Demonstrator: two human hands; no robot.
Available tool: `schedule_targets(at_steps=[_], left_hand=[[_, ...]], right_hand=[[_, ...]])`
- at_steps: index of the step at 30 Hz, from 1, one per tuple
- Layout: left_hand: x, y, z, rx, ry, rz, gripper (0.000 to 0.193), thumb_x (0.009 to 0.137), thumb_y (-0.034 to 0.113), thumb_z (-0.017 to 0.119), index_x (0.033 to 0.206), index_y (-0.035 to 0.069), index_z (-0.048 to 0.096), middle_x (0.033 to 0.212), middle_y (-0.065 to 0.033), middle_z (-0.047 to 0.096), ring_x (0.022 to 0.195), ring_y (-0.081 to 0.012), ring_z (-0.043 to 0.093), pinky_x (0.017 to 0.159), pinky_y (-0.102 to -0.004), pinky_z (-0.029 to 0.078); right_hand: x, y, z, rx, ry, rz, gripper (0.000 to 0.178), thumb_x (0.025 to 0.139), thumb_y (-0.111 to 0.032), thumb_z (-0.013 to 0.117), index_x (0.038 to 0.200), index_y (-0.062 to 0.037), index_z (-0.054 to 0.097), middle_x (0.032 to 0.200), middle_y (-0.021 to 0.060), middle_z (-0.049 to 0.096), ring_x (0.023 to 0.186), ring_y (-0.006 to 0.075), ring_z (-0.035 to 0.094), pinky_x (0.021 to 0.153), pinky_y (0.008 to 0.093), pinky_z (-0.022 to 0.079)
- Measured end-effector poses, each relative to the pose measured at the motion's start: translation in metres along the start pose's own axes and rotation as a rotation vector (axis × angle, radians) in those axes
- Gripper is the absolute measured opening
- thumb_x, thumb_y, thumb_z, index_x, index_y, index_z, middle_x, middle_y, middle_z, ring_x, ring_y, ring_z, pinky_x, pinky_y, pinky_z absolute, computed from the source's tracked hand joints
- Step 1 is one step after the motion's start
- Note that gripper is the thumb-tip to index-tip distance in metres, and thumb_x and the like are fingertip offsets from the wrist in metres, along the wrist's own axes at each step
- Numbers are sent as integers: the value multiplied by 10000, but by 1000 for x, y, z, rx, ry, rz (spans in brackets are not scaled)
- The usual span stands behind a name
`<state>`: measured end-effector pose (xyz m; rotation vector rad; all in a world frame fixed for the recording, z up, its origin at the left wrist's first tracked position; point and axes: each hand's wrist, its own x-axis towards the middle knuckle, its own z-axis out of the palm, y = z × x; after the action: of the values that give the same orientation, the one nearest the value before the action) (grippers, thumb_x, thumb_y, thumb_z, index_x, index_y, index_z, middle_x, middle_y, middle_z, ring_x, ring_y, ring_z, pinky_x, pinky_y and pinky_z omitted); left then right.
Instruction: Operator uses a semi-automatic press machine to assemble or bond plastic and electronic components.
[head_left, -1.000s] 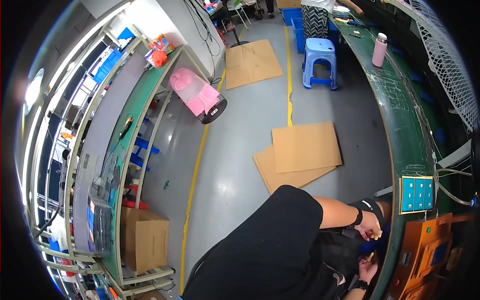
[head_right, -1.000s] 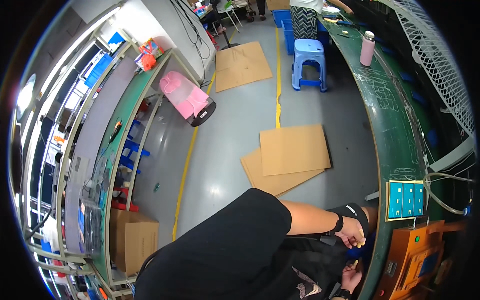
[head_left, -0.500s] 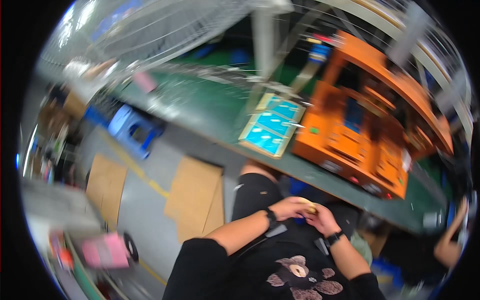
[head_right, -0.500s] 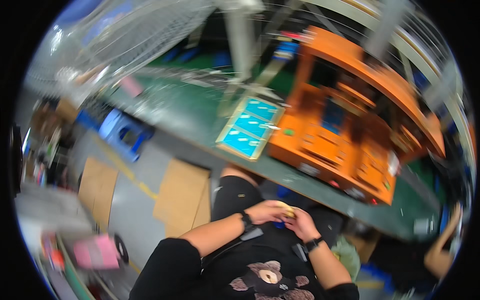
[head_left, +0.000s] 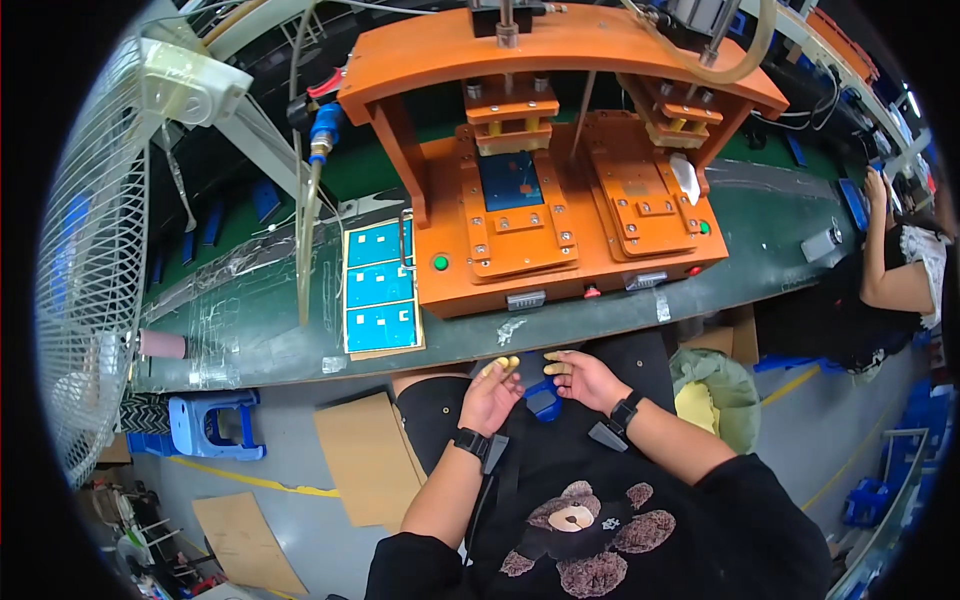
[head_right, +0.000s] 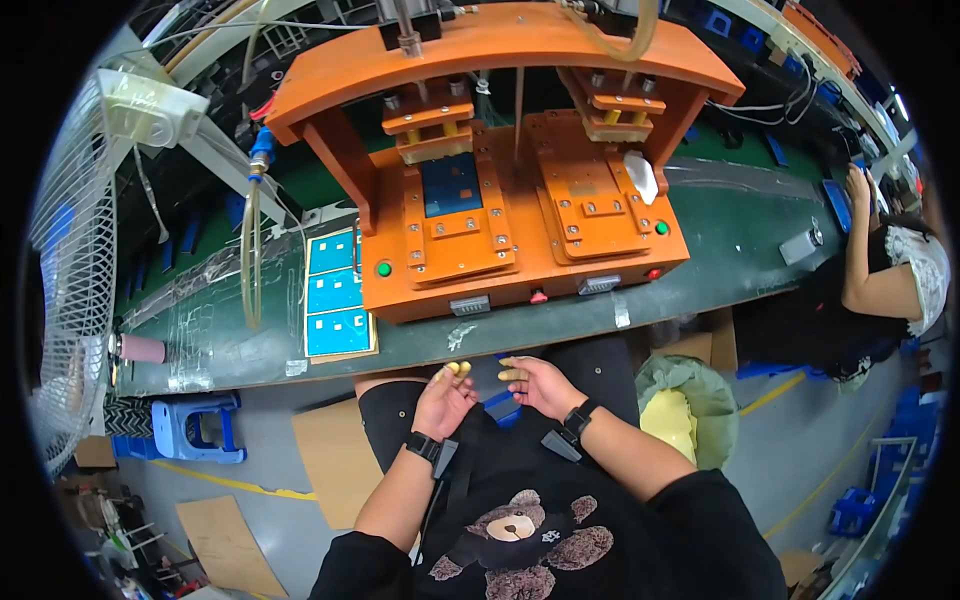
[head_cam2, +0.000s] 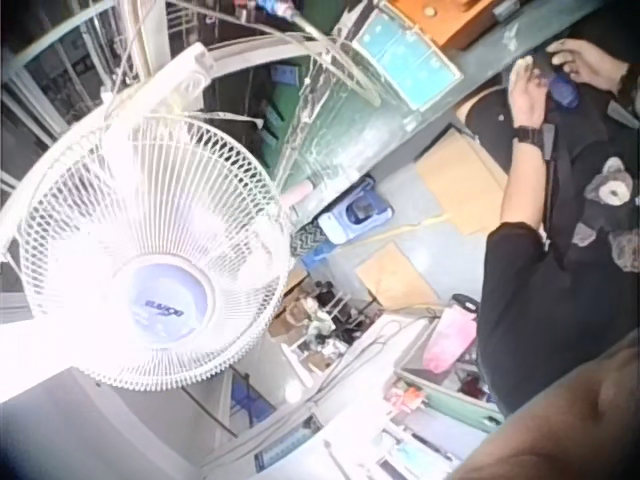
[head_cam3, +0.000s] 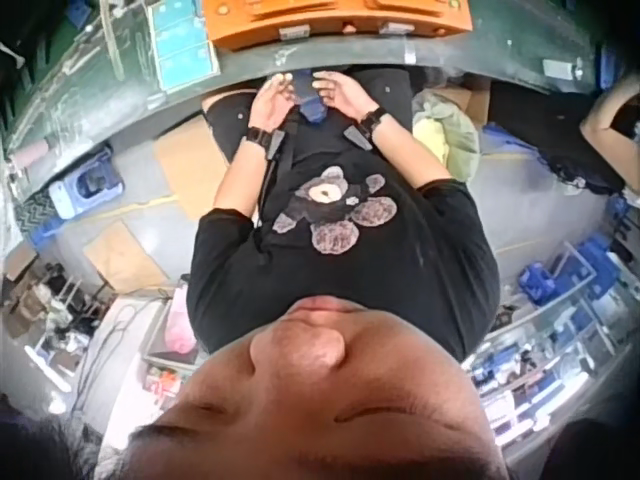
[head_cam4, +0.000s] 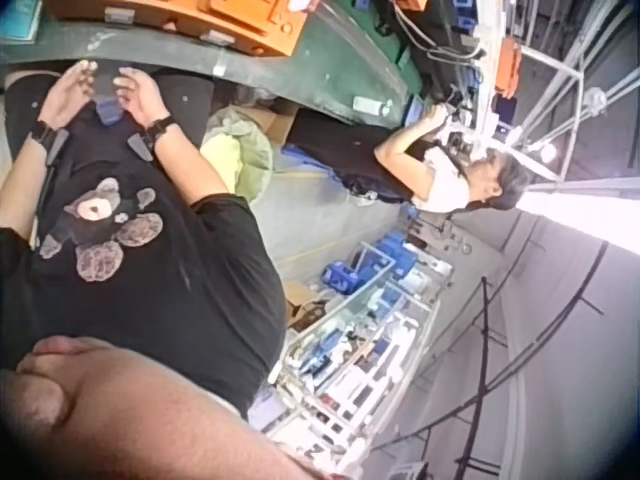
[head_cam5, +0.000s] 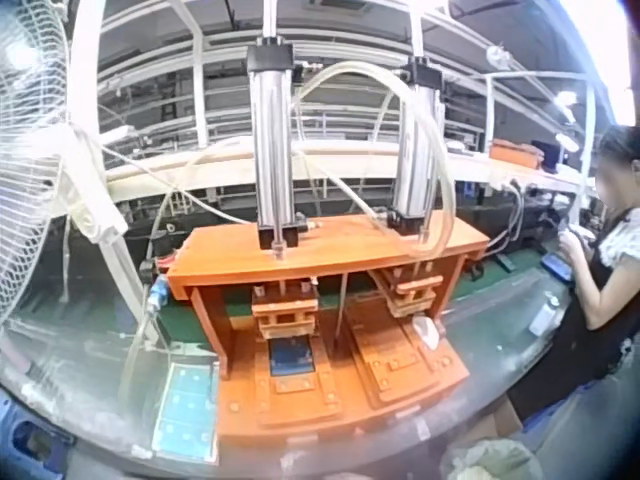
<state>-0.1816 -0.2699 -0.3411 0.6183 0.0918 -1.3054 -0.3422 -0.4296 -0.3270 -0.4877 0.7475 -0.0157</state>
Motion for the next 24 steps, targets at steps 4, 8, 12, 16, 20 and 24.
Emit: schedule_targets(at_steps=[4, 8, 12, 16, 20, 24], left_hand=[[-4, 6, 2, -34, -3, 31, 197, 971, 252, 546, 1078, 99, 610, 1056, -21, 656, 881, -144, 573, 786, -339, 465], [-2, 10, 5, -36, 20, 18, 218, 973, 259, 540, 1102, 93, 600, 1064, -24, 649, 885, -154, 576, 787, -341, 465], [6, 7, 4, -91, -32, -61, 213, 969, 243, 543, 1110, 93, 597, 1099, -35, 649, 918, -169, 587, 797, -348, 467], [-3, 6, -1, 95, 30, -44, 179, 956, 149, 550, 1117, 89, 599, 1168, -63, 640, 993, -171, 606, 815, -338, 479], [-4, 2, -10, 138, 24, -29, 161, 945, 120, 565, 1098, 100, 608, 1147, -63, 652, 929, -164, 603, 787, -339, 487], [5, 0, -6, 176, 8, -48, 161, 934, 214, 604, 1068, 125, 617, 1177, -37, 644, 917, -162, 598, 784, -355, 491]], right_hand=[[5, 0, 9, -32, -22, 17, 263, 956, -286, 520, 1126, -100, 595, 941, 11, 665, 770, 107, 570, 701, 277, 446], [12, -2, 2, 16, 1, 5, 256, 937, -299, 541, 1101, -108, 589, 946, 22, 667, 749, 112, 564, 692, 276, 442], [9, -3, -7, 49, 20, -35, 251, 935, -298, 542, 1095, -109, 584, 950, 31, 672, 741, 116, 568, 693, 282, 446], [19, 8, -9, 52, 38, 18, 228, 948, -273, 516, 1085, -107, 591, 953, 40, 677, 735, 118, 587, 682, 273, 460], [27, 14, -14, 16, 11, 14, 211, 950, -276, 535, 1083, -118, 578, 944, 14, 666, 732, 103, 576, 662, 259, 451], [19, 8, -11, 0, 38, -17, 242, 967, -291, 518, 1112, -102, 560, 898, 13, 666, 694, 98, 574, 613, 248, 449]])
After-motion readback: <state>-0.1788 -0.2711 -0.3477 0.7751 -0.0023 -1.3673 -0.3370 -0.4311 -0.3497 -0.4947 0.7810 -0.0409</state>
